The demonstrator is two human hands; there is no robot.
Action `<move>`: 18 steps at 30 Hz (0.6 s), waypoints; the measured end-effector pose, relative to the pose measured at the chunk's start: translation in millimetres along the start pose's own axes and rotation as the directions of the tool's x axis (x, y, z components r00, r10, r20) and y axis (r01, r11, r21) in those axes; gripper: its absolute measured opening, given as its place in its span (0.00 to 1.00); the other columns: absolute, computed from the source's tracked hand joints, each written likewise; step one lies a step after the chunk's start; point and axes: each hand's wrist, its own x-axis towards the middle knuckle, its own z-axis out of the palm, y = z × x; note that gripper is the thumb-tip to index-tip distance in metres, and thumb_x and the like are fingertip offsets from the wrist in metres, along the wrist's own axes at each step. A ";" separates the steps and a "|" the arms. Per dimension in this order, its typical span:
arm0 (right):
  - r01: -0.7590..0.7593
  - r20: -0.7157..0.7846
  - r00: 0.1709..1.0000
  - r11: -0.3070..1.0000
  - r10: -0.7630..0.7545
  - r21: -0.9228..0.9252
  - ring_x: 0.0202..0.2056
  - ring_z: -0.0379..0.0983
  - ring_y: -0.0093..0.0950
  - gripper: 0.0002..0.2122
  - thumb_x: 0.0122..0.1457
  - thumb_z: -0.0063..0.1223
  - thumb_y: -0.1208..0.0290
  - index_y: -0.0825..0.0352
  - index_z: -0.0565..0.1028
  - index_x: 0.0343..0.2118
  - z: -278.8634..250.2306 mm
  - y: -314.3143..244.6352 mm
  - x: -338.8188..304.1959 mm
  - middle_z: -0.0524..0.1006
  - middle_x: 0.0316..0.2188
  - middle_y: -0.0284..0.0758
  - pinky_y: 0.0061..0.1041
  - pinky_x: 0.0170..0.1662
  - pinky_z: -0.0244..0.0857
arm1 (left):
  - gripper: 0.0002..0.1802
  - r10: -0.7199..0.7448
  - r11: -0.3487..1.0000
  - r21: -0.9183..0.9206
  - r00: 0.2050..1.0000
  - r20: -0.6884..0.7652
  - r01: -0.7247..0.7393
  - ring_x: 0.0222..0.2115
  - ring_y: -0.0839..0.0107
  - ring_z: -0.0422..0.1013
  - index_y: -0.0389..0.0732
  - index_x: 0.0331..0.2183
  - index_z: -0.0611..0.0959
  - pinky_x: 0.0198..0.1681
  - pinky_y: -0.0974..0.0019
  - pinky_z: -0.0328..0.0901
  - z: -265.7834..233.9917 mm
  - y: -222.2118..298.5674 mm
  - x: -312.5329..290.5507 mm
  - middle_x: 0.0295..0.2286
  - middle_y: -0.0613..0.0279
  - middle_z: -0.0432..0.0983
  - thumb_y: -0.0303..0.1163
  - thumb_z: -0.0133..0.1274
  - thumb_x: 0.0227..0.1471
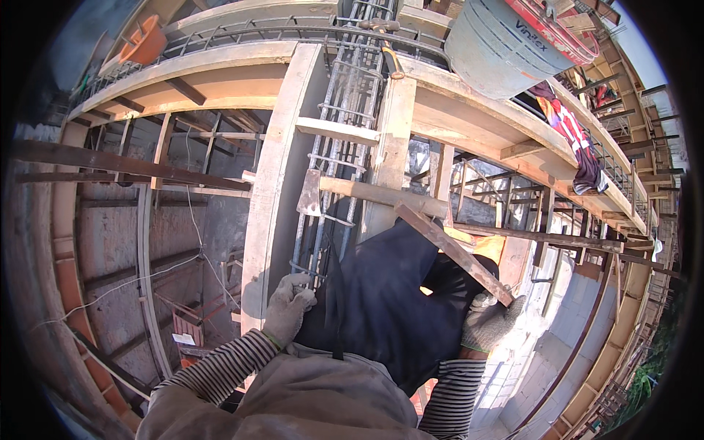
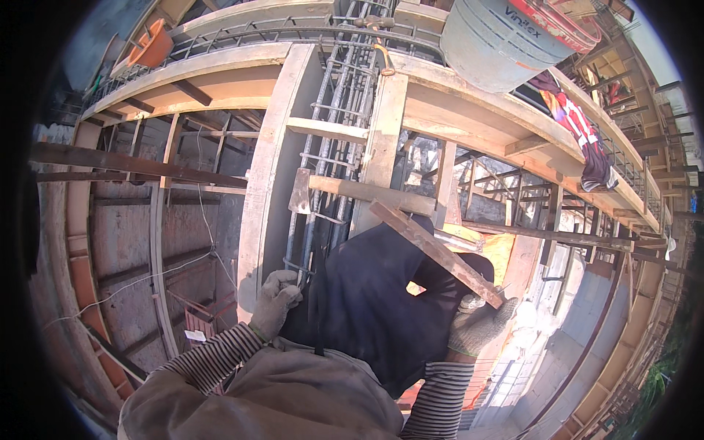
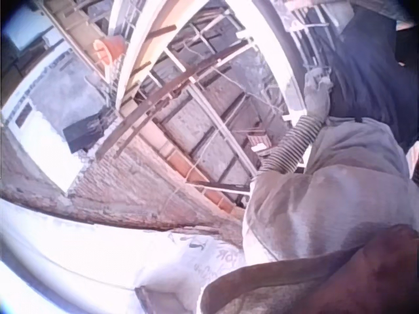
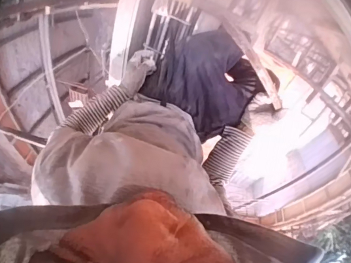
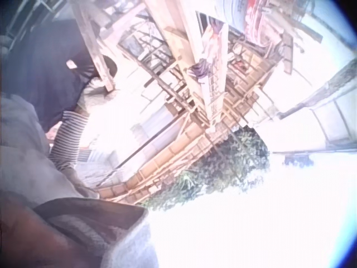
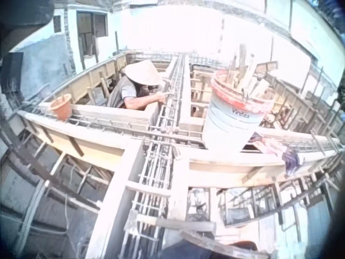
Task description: The person constructs wooden formwork for a concrete beam by positioning wooden planks and blocks, securing them with nails using a small axe, and clearing debris into a bucket.
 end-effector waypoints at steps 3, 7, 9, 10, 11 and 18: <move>0.008 -0.013 1.000 0.994 -0.009 -0.105 0.44 0.79 0.30 0.23 0.70 0.51 0.48 0.68 0.72 0.50 42.8 9.7 -15.1 0.77 0.44 0.39 0.24 0.36 0.82 | 0.26 0.322 0.937 0.202 0.928 -0.189 -0.284 0.45 0.67 0.72 0.36 0.53 0.73 0.54 0.62 0.68 6.2 22.6 4.5 0.40 0.57 0.72 0.31 0.61 0.55; -0.066 0.069 0.994 0.982 0.079 -0.178 0.37 0.77 0.29 0.19 0.71 0.50 0.50 0.61 0.72 0.51 87.4 33.8 -35.0 0.76 0.42 0.36 0.30 0.30 0.76 | 0.43 0.901 0.257 0.695 0.426 0.078 -0.672 0.56 0.49 0.68 0.44 0.55 0.74 0.61 0.40 0.62 14.2 79.3 24.7 0.52 0.51 0.72 0.56 0.72 0.43; -0.142 0.257 0.951 0.981 0.171 -0.128 0.32 0.77 0.30 0.19 0.71 0.50 0.50 0.62 0.71 0.52 107.7 43.0 -40.5 0.76 0.42 0.36 0.32 0.29 0.74 | 0.42 0.873 0.103 0.729 0.412 0.260 -0.677 0.57 0.52 0.67 0.47 0.54 0.77 0.64 0.38 0.58 27.0 124.1 33.2 0.52 0.56 0.73 0.61 0.69 0.44; -0.176 0.201 0.961 0.980 0.192 -0.095 0.29 0.77 0.30 0.20 0.71 0.52 0.51 0.64 0.70 0.51 113.4 51.0 -42.0 0.76 0.41 0.37 0.32 0.29 0.75 | 0.39 0.844 0.123 0.727 0.457 0.282 -0.676 0.56 0.54 0.68 0.47 0.53 0.78 0.64 0.39 0.56 33.0 133.1 41.4 0.50 0.59 0.75 0.59 0.68 0.45; -0.151 0.227 0.959 0.982 0.172 -0.110 0.30 0.78 0.31 0.21 0.70 0.54 0.53 0.67 0.69 0.52 120.5 54.6 -42.2 0.76 0.41 0.37 0.32 0.30 0.76 | 0.36 0.815 0.136 0.734 0.496 0.299 -0.666 0.54 0.56 0.70 0.48 0.53 0.79 0.65 0.39 0.55 36.2 141.2 48.4 0.49 0.61 0.76 0.57 0.68 0.47; -0.249 0.384 0.857 0.929 0.344 -0.275 0.43 0.80 0.34 0.30 0.66 0.60 0.52 0.70 0.64 0.60 120.3 68.6 -27.4 0.74 0.51 0.42 0.38 0.39 0.81 | 0.17 0.321 0.491 0.645 0.810 0.491 -0.585 0.36 0.48 0.78 0.46 0.41 0.84 0.42 0.52 0.71 3.7 143.3 72.3 0.30 0.55 0.79 0.39 0.66 0.48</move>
